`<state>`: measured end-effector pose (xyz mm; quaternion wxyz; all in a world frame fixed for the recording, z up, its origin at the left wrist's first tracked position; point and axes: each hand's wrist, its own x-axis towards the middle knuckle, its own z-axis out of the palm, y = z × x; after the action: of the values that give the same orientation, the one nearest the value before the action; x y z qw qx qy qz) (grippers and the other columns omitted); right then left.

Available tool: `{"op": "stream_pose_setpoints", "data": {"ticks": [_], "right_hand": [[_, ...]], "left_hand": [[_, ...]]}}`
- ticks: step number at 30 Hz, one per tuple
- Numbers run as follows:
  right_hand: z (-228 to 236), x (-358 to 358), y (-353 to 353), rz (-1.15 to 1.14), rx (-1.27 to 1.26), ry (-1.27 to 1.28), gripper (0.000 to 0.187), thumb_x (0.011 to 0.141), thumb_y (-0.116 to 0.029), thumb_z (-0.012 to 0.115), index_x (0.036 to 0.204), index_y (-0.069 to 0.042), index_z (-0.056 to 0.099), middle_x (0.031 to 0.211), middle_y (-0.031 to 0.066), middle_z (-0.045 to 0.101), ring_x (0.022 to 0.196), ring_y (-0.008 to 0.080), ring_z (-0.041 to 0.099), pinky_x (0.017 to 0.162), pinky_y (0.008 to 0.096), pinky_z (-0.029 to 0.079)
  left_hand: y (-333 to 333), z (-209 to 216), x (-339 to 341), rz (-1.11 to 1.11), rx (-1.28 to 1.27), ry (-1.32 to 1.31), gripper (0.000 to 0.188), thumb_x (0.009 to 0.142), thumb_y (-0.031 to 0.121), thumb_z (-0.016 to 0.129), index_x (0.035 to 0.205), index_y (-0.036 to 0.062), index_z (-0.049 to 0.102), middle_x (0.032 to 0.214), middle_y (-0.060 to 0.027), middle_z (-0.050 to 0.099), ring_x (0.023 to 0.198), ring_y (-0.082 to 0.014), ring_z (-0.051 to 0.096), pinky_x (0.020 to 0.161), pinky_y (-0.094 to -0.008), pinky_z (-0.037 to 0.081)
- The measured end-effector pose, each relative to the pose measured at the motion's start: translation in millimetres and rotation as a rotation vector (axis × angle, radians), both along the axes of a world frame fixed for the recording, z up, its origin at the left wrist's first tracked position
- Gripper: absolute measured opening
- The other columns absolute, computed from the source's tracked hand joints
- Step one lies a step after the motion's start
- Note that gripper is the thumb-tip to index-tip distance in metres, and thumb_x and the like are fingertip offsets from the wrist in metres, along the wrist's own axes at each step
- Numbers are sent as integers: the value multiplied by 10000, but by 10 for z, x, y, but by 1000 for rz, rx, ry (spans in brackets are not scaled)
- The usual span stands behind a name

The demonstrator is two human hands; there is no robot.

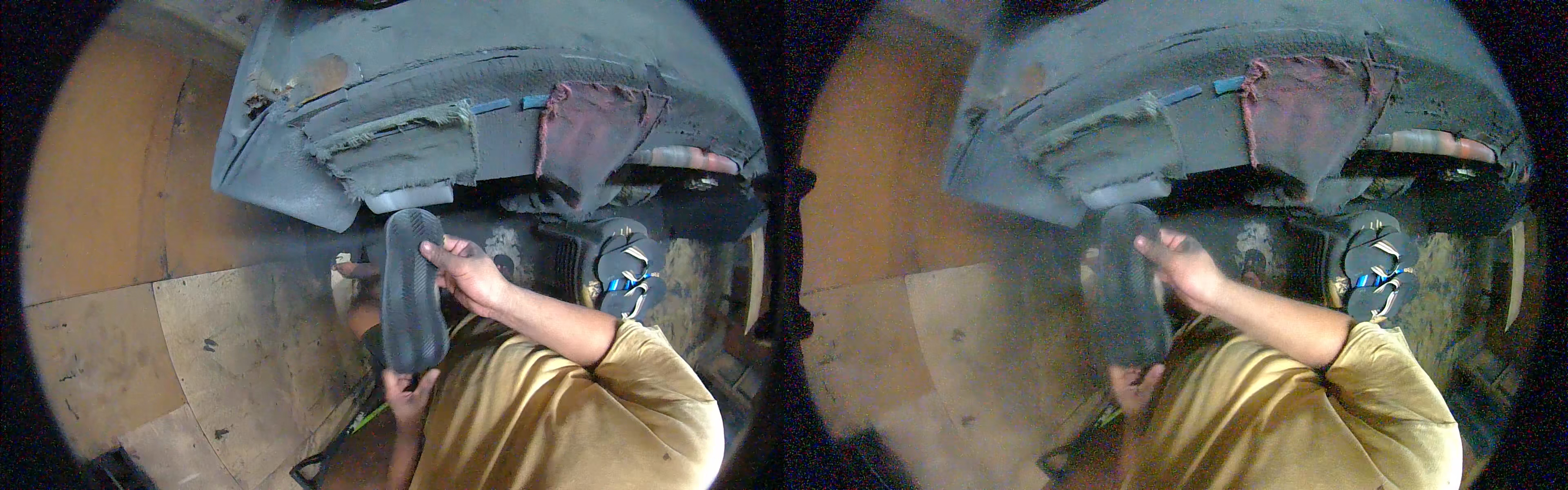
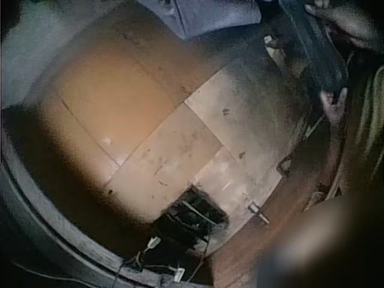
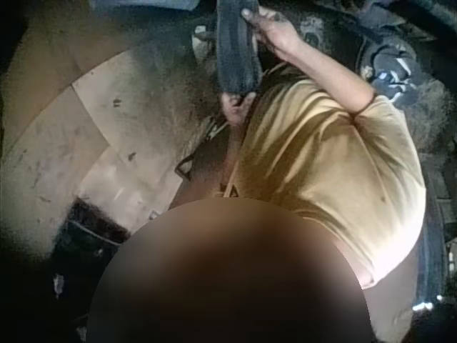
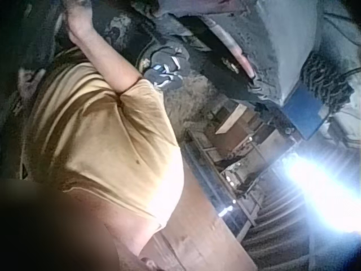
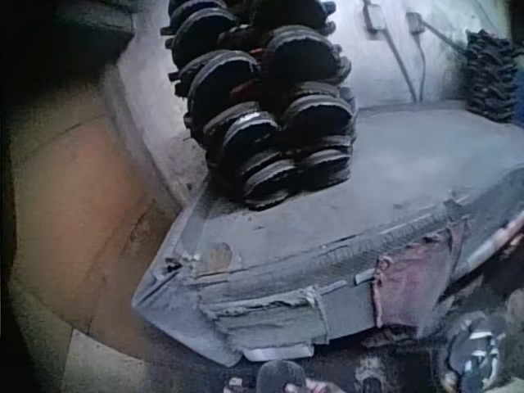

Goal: The person repeatedly assembles flip-flops by hand, pressing the strap into the sole and stacking completed pairs on a nearby surface. The person handles multiple flip-flops one at a time, occasionally using a red tool to assist with strap placement.

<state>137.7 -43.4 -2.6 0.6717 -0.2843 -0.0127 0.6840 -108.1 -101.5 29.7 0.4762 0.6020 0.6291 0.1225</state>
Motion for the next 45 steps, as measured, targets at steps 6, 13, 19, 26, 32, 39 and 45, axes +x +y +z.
{"op": "stream_pose_setpoints", "data": {"ticks": [6, 13, 19, 26, 32, 39, 45], "right_hand": [[-132, 54, -85, -123, -66, -172, 227, 993, -180, 599, 1169, -39, 622, 1069, 40, 701, 946, 121, 652, 875, 289, 524], [-145, 309, -37, -59, 13, -358, 245, 1002, -270, 588, 1103, -57, 655, 979, 15, 690, 913, 73, 617, 823, 267, 511], [-28, 677, -57, 99, 22, -1068, 303, 909, -251, 716, 1121, -42, 658, 976, 73, 665, 923, 134, 618, 783, 328, 506], [-42, 372, -576, -55, -21, -2190, 644, 828, -428, 694, 1417, -236, 521, 1033, 109, 585, 942, 316, 582, 787, 441, 493], [174, 804, -312, 281, 255, -2355, 583, 876, -316, 642, 1435, -221, 508, 851, 96, 576, 751, 287, 617, 602, 414, 522], [-118, 355, -817, 348, 467, -1790, 552, 985, -540, 395, 1452, -256, 470, 912, 119, 650, 739, 248, 667, 682, 428, 578], [-665, 651, -1294, 173, -141, 141, 715, 953, -630, 416, 1485, -160, 322, 1336, 225, 540, 1132, 387, 621, 784, 598, 575]], "left_hand": [[887, -86, 789, -113, 212, -468, 457, 994, 182, 598, 1352, -75, 475, 1355, -165, 544, 1254, -231, 524, 1081, -358, 400], [1201, 240, 1695, 55, -65, -653, 255, 992, 95, 586, 1202, -47, 555, 1182, -127, 641, 1063, -136, 603, 960, -284, 467], [1096, 121, 1584, 238, -324, -875, 261, 939, 52, 651, 1171, -40, 574, 1126, -133, 661, 1029, -180, 643, 905, -340, 538], [1055, 24, 1722, 281, -320, -973, 294, 940, 73, 652, 1202, -26, 563, 1156, -122, 649, 1057, -198, 638, 945, -369, 524], [910, -27, 1702, 434, -292, -1219, 266, 930, 103, 673, 1173, 64, 572, 1175, -76, 643, 1093, -204, 617, 989, -379, 472], [885, 242, 1078, 327, -183, -1253, 361, 951, 97, 635, 1288, 23, 531, 1279, -120, 606, 1218, -274, 566, 1090, -507, 416], [924, -107, 659, 460, -652, -1107, 540, 1023, 363, 506, 1444, 46, 387, 1462, -133, 443, 1380, -313, 398, 1163, -561, 293]]}}
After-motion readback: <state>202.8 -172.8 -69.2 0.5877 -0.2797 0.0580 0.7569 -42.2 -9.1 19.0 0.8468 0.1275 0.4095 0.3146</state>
